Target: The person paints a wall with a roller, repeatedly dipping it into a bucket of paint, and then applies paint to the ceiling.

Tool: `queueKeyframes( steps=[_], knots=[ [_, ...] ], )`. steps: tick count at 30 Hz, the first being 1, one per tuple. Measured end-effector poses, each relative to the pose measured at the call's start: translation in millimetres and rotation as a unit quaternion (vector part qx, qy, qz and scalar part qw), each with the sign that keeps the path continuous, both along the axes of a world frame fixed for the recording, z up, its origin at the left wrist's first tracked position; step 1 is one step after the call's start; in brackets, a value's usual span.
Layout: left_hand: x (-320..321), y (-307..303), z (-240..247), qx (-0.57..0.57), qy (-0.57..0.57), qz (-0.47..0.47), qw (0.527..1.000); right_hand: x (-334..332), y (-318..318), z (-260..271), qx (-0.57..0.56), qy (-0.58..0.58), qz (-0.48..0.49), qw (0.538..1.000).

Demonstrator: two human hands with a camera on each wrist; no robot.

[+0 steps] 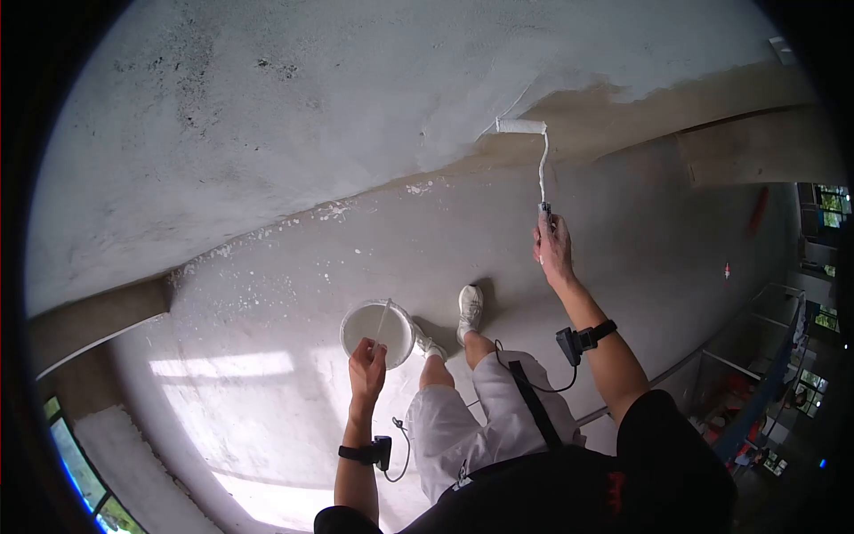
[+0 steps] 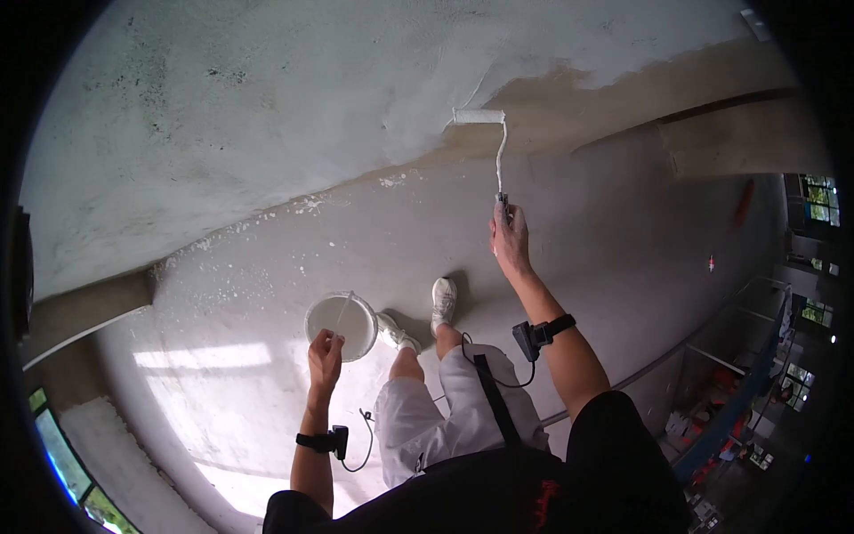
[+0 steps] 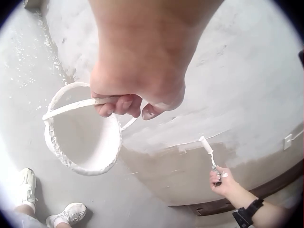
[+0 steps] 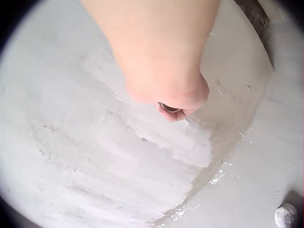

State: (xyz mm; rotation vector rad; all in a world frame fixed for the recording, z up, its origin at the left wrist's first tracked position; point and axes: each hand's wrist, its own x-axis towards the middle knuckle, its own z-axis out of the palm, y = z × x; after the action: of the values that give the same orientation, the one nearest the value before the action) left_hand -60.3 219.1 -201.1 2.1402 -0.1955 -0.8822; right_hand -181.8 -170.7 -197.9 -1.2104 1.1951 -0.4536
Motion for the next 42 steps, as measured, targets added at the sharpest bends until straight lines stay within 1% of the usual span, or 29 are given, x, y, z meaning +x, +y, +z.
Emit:
queueKeyframes(
  steps=[1, 3, 4, 6, 7, 9, 11, 12, 13, 14, 16, 18, 20, 23, 28, 32, 34, 35, 38, 39, 42],
  knots=[
    [0.2, 4.8, 0.3, 0.015, 0.012, -0.006, 1.0, -4.1, -2.3, -19.1, 0.006, -0.006, -0.009, 1.0],
    [-0.2, 7.1, 2.1, 0.039, 0.011, -0.011, 0.999, -9.9, -8.1, -62.5, 0.08, 0.057, 0.006, 0.995],
    [-0.1, 10.0, -3.7, 0.056, 0.007, -0.018, 0.998, -11.0, -11.3, -87.3, 0.087, 0.054, -0.004, 0.995],
    [1.7, 11.7, -16.4, 0.066, 0.002, -0.025, 0.997, -6.2, -20.8, -129.6, 0.101, 0.065, 0.04, 0.992],
    [0.6, 10.0, -19.1, 0.074, -0.002, -0.029, 0.997, -1.5, -28.5, -145.5, 0.109, 0.065, 0.034, 0.991],
    [-4.7, 12.3, -27.5, 0.081, 0.005, -0.03, 0.996, 11.6, -38.0, -172.7, 0.118, 0.055, 0.054, 0.99],
    [-4.7, 7.0, -30.0, 0.098, 0.011, -0.044, 0.994, 31.4, -50.6, -178.6, 0.133, 0.041, 0.047, 0.989],
    [-5.1, 0.5, -29.1, 0.105, 0.015, -0.051, 0.993, 34.9, -60.0, -192.0, 0.142, 0.039, 0.041, 0.988],
    [-7.6, -5.9, -26.9, 0.1, 0.012, -0.052, 0.994, 36.4, -70.4, -202.7, 0.075, 0.069, 0.062, 0.993],
    [-9.5, -7.9, -29.7, 0.083, 0.032, -0.04, 0.995, 36.1, -70.5, -202.3, 0.007, 0.099, 0.083, 0.992],
    [-14.6, -14.5, -32.6, 0.085, 0.014, -0.057, 0.995, 28.2, -71.1, -193.2, 0.002, 0.094, 0.076, 0.993],
    [-19.2, -23.8, -31.5, 0.079, 0.017, -0.06, 0.995, 23.3, -71.1, -164.0, -0.009, 0.09, 0.073, 0.993],
    [-22.5, -34.1, -30.4, 0.071, 0.02, -0.06, 0.995, 20.3, -68.2, -133.2, 0.035, 0.038, 0.049, 0.997],
    [-24.6, -50.6, -25.2, 0.066, 0.054, -0.065, 0.994, 14.0, -67.0, -82.5, 0.063, 0.001, 0.03, 0.998],
    [-27.3, -63.5, -23.8, 0.049, 0.057, -0.075, 0.994, 8.2, -68.6, -16.4, 0.057, -0.003, 0.022, 0.998],
    [-30.4, -64.3, -22.6, 0.058, 0.072, -0.081, 0.992, 6.4, -69.4, 34.6, 0.071, -0.032, 0.006, 0.997],
    [-34.2, -63.0, -22.9, 0.066, 0.08, -0.083, 0.991, 4.7, -72.3, 56.0, 0.038, -0.03, -0.002, 0.999],
    [-36.3, -61.4, -23.8, 0.064, 0.072, -0.083, 0.992, 3.9, -72.2, 66.1, 0.027, -0.044, -0.017, 0.999],
    [-40.1, -55.3, -26.6, 0.066, 0.058, -0.084, 0.993, -0.3, -80.3, 90.2, 0.001, -0.061, -0.012, 0.998],
    [-41.5, -52.6, -27.0, 0.073, 0.052, -0.087, 0.992, 1.7, -80.8, 96.7, -0.008, -0.05, -0.01, 0.999],
    [-45.1, -48.1, -29.2, 0.058, 0.048, -0.074, 0.994, 1.9, -80.9, 91.0, 0.01, -0.046, 0.002, 0.999]
  ],
)
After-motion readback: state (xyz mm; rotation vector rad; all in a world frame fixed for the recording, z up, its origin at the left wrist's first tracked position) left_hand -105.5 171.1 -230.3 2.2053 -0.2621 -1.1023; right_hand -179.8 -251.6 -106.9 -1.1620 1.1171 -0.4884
